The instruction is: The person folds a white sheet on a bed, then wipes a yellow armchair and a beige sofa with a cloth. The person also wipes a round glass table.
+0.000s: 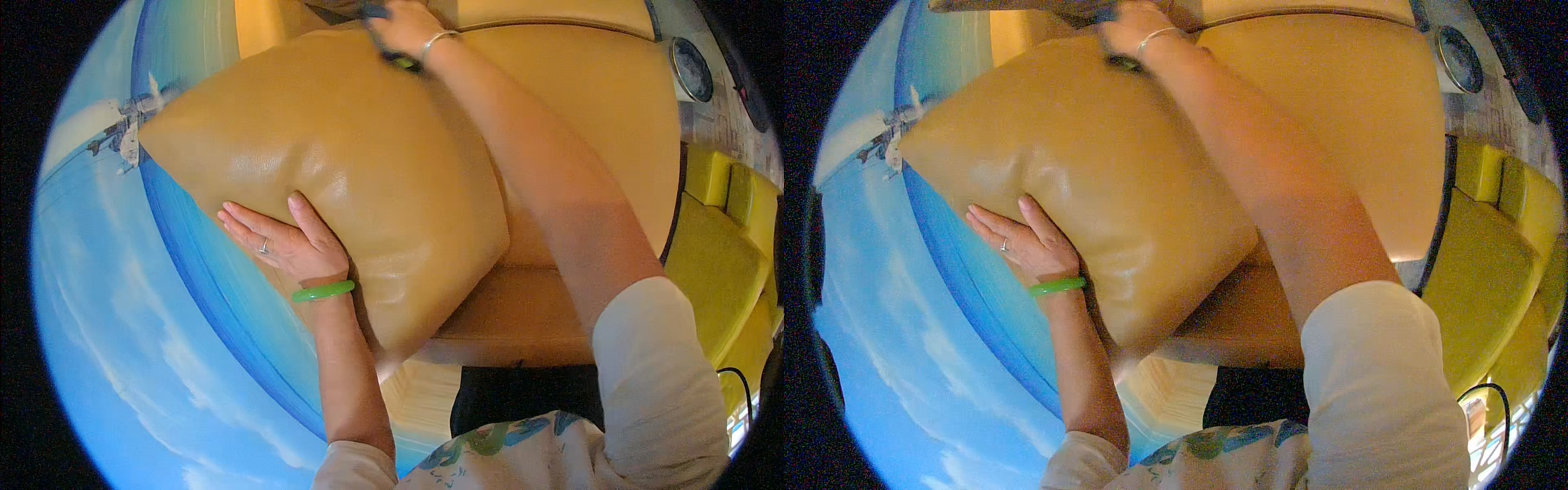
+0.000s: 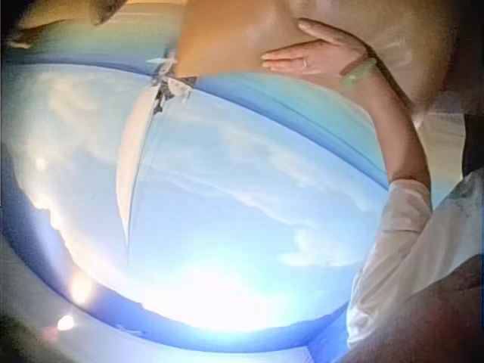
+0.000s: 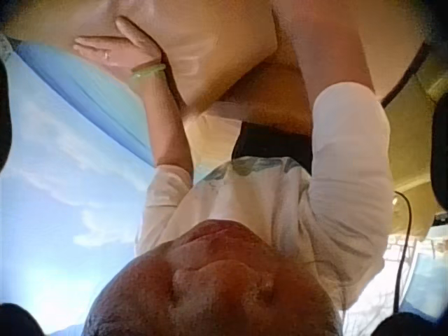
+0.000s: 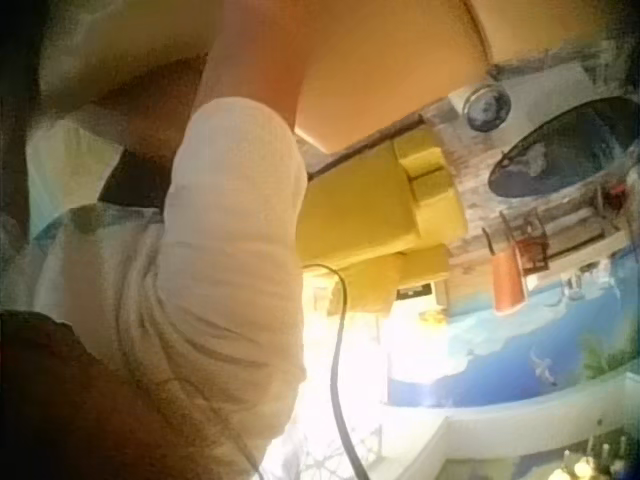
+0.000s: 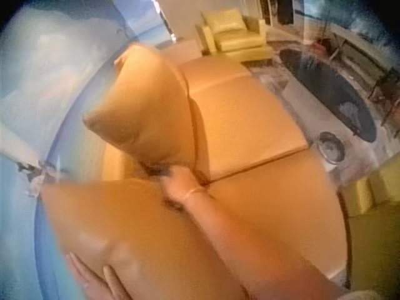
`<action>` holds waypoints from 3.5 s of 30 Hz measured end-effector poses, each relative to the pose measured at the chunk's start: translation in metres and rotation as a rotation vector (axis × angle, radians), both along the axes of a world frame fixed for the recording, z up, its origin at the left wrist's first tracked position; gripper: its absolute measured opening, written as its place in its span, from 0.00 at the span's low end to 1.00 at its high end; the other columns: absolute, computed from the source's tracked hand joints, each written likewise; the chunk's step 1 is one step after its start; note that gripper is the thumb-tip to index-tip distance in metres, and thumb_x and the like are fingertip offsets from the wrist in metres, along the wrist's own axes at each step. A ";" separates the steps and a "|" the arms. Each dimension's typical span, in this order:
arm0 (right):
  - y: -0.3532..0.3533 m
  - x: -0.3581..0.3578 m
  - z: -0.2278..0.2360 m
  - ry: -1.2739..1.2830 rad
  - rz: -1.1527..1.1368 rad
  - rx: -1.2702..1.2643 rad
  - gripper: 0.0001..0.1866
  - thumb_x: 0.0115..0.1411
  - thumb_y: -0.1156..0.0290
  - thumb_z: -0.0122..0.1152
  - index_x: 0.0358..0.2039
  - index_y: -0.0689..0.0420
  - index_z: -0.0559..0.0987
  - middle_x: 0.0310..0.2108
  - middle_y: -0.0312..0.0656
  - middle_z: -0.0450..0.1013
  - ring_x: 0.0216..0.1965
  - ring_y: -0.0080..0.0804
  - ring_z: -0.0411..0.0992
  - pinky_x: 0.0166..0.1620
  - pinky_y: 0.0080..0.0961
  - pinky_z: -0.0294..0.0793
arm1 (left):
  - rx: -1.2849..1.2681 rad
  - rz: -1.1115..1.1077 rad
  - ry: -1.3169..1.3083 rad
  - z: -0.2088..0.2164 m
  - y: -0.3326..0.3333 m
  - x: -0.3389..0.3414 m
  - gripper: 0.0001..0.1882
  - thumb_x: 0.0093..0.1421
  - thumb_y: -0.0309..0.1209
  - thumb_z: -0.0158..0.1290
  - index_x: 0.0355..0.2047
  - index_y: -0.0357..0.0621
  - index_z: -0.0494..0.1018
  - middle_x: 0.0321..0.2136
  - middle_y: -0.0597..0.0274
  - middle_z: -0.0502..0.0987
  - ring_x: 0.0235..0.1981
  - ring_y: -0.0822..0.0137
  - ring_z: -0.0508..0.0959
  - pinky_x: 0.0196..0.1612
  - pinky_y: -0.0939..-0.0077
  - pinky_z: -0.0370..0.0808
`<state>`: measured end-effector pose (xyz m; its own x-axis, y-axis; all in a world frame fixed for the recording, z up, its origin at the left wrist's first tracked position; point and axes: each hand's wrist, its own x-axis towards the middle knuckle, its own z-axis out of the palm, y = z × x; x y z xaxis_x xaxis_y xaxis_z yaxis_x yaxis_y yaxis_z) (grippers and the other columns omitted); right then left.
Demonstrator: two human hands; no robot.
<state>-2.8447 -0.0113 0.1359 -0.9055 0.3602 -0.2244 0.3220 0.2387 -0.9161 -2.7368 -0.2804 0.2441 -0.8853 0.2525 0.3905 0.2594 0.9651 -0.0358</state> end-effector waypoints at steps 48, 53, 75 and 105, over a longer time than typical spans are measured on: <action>-0.226 0.242 0.055 -0.052 -0.280 0.310 0.32 0.68 0.55 0.48 0.69 0.52 0.61 0.71 0.47 0.56 0.72 0.45 0.51 0.72 0.50 0.49 | -0.021 0.138 0.021 -0.041 -0.019 -0.031 0.51 0.67 0.66 0.34 0.73 0.35 0.37 0.73 0.38 0.40 0.74 0.40 0.43 0.66 0.31 0.52; -0.249 0.289 0.045 0.035 -0.359 0.269 0.30 0.67 0.61 0.47 0.69 0.52 0.62 0.71 0.47 0.56 0.72 0.45 0.53 0.72 0.50 0.50 | 0.050 0.146 -0.035 -0.023 -0.011 -0.015 0.51 0.67 0.65 0.35 0.73 0.37 0.37 0.73 0.39 0.41 0.74 0.40 0.43 0.67 0.33 0.51; -0.257 0.311 -0.013 -0.282 -0.676 -0.055 0.34 0.67 0.61 0.44 0.69 0.68 0.56 0.70 0.64 0.52 0.72 0.58 0.49 0.73 0.51 0.45 | 0.023 0.121 -0.050 -0.041 0.003 -0.012 0.51 0.67 0.64 0.36 0.73 0.35 0.35 0.73 0.37 0.37 0.74 0.39 0.40 0.67 0.30 0.50; -0.142 0.059 0.112 0.319 0.033 0.370 0.30 0.72 0.56 0.42 0.70 0.56 0.61 0.73 0.44 0.53 0.73 0.42 0.51 0.73 0.39 0.49 | 0.120 0.067 0.009 -0.022 -0.012 -0.010 0.47 0.67 0.59 0.45 0.74 0.42 0.41 0.74 0.43 0.42 0.74 0.41 0.45 0.65 0.27 0.51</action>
